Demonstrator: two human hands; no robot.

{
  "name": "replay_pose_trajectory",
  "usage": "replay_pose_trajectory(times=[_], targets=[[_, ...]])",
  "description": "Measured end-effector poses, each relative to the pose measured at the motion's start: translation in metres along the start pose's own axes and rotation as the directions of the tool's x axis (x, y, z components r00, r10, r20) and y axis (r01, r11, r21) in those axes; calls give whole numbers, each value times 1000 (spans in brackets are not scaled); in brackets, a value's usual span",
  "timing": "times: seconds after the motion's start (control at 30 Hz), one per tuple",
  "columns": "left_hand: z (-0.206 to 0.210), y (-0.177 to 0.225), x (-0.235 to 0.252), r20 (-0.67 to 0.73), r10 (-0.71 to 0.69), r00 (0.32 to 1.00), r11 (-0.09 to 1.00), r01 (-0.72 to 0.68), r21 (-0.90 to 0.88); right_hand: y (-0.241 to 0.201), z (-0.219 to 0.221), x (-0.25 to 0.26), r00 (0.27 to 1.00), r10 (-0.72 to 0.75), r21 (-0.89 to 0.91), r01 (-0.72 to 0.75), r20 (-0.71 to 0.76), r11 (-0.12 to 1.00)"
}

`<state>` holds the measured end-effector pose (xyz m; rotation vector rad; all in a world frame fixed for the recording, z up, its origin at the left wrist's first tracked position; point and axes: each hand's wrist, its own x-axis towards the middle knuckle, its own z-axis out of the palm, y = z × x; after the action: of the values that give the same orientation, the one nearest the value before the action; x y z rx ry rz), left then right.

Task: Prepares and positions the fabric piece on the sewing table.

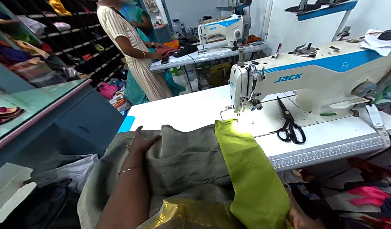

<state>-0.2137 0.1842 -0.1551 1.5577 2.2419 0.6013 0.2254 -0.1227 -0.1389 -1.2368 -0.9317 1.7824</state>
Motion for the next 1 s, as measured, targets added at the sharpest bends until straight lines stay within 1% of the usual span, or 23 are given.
replay_pose_trajectory(times=[0.03,0.07,0.1,0.13,0.17,0.2,0.23,0.27,0.33,0.37,0.4,0.43,0.5,0.53,0.57,0.6,0.67,0.7,0.73,0.8,0.87,0.93,1.0], targets=[[-2,8,0,-7,-8,1000,999,9,34,8,3,0,997,40,-8,-41,-61,999],[-5,24,-5,-16,-27,1000,991,28,127,20,1,2,997,15,-48,-18,-71,999],[-8,47,-18,-31,-14,999,977,20,210,24,1,2,997,-44,-109,36,-71,993],[-10,73,-38,-43,64,997,968,-52,246,28,-1,4,988,-135,-179,120,-75,977],[-9,100,-61,-25,197,980,956,-186,225,31,-4,8,968,-240,-264,214,-70,940],[-5,126,-84,40,320,947,929,-322,182,32,-8,11,950,-304,-349,263,-70,900],[4,150,-108,142,414,899,894,-431,123,30,-12,13,944,-324,-412,270,-67,870],[16,169,-129,252,485,838,858,-512,52,27,-17,14,947,-318,-441,264,-51,858],[43,191,-164,447,536,716,806,-591,-21,18,-29,18,952,-307,-421,278,-1,863],[55,195,-176,499,536,682,786,-619,2,16,-34,21,948,-319,-388,295,3,873],[63,197,-187,537,521,664,771,-635,38,13,-37,27,942,-336,-358,304,-29,883],[67,196,-194,553,523,649,752,-657,59,10,-37,35,934,-342,-332,291,-105,897],[75,188,-199,519,621,587,675,-737,27,6,-33,51,919,-290,-254,223,-268,941],[80,184,-197,502,671,546,628,-778,7,4,-30,56,923,-243,-216,182,-299,959],[86,180,-193,502,696,513,598,-801,-10,0,-27,58,941,-182,-184,133,-284,974],[91,178,-188,519,702,489,583,-812,-24,-3,-22,57,965,-132,-151,99,-226,984],[101,172,-177,560,694,451,566,-824,-37,-7,-17,53,997,-76,-79,74,-22,994],[104,169,-175,571,695,437,560,-827,-49,-6,-17,51,994,-66,-58,71,84,996],[105,168,-174,582,694,424,560,-826,-67,-5,-17,51,987,-58,-50,66,153,997],[105,168,-176,584,707,399,561,-820,-118,-2,-20,55,979,-39,-41,48,200,998],[104,171,-179,593,710,380,551,-824,-131,0,-22,57,982,-29,-24,34,187,999],[101,174,-182,595,717,362,529,-839,-128,2,-26,59,977,-53,12,51,207,999],[100,173,-184,536,768,351,490,-860,-139,5,-28,59,962,-113,84,94,248,992]])
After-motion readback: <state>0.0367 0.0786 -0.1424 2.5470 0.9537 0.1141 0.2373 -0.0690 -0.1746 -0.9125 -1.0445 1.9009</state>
